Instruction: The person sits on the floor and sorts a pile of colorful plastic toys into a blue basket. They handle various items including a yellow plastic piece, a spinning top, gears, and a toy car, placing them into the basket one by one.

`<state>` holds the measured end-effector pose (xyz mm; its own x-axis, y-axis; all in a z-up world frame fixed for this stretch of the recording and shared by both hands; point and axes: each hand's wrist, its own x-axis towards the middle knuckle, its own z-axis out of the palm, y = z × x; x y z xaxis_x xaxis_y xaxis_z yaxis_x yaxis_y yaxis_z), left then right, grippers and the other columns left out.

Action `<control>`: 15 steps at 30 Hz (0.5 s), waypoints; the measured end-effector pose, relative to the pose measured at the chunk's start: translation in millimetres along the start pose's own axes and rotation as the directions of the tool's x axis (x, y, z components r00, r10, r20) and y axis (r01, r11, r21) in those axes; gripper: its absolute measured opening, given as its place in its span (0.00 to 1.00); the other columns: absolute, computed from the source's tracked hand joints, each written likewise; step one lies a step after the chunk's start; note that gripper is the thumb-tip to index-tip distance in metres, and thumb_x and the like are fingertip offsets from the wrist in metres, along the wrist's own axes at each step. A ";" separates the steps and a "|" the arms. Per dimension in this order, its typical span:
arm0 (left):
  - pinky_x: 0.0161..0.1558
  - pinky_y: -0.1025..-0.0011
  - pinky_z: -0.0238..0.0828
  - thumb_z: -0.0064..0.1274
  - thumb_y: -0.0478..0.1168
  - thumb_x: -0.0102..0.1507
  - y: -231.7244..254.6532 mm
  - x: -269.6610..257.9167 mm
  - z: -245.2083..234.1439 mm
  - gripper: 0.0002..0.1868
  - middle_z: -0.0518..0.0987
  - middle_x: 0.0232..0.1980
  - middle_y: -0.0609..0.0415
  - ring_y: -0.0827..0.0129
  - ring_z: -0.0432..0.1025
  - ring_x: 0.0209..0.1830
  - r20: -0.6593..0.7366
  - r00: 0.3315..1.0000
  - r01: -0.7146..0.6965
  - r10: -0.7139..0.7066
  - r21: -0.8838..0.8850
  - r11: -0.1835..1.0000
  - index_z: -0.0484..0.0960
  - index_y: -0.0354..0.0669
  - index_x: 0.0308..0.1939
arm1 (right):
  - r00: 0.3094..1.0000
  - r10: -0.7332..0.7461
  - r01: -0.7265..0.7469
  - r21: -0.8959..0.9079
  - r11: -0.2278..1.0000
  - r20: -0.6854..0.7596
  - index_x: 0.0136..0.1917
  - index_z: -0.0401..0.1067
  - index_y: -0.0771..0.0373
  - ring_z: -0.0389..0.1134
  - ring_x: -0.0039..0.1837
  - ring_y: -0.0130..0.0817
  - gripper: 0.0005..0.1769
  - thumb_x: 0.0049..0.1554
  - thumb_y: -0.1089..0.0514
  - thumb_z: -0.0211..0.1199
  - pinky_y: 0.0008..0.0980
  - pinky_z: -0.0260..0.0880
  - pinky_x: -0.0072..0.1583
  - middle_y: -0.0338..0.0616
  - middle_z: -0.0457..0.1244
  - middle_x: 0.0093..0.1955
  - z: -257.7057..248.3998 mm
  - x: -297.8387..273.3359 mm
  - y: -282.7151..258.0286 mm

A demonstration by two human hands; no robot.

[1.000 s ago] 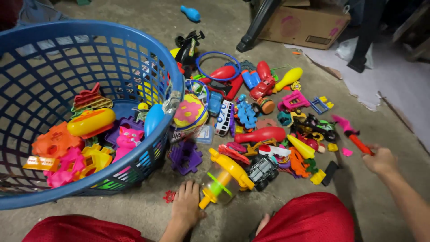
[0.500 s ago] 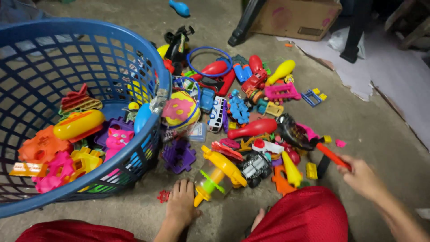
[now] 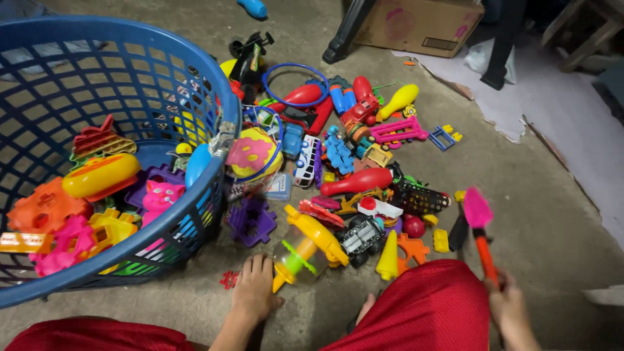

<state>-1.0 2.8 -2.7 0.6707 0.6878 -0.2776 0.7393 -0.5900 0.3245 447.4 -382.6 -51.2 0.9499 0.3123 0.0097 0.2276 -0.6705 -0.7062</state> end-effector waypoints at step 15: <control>0.65 0.55 0.66 0.75 0.54 0.47 6.7 -10.7 -39.4 0.55 0.70 0.65 0.46 0.47 0.65 0.68 0.029 0.998 0.065 -0.058 -0.375 0.925 0.59 0.43 0.69 | 0.888 0.438 -0.459 0.316 0.830 0.139 0.73 0.68 0.64 0.69 0.64 0.50 0.33 0.53 0.66 0.51 0.48 0.67 0.64 0.56 0.68 0.65 -3.7 -34.2 62.6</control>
<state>-5.6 8.1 38.1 0.6278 0.7087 -0.3219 0.7050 -0.3425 0.6210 430.0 -437.7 -93.0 0.9134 0.0774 -0.3996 -0.3150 -0.4873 -0.8144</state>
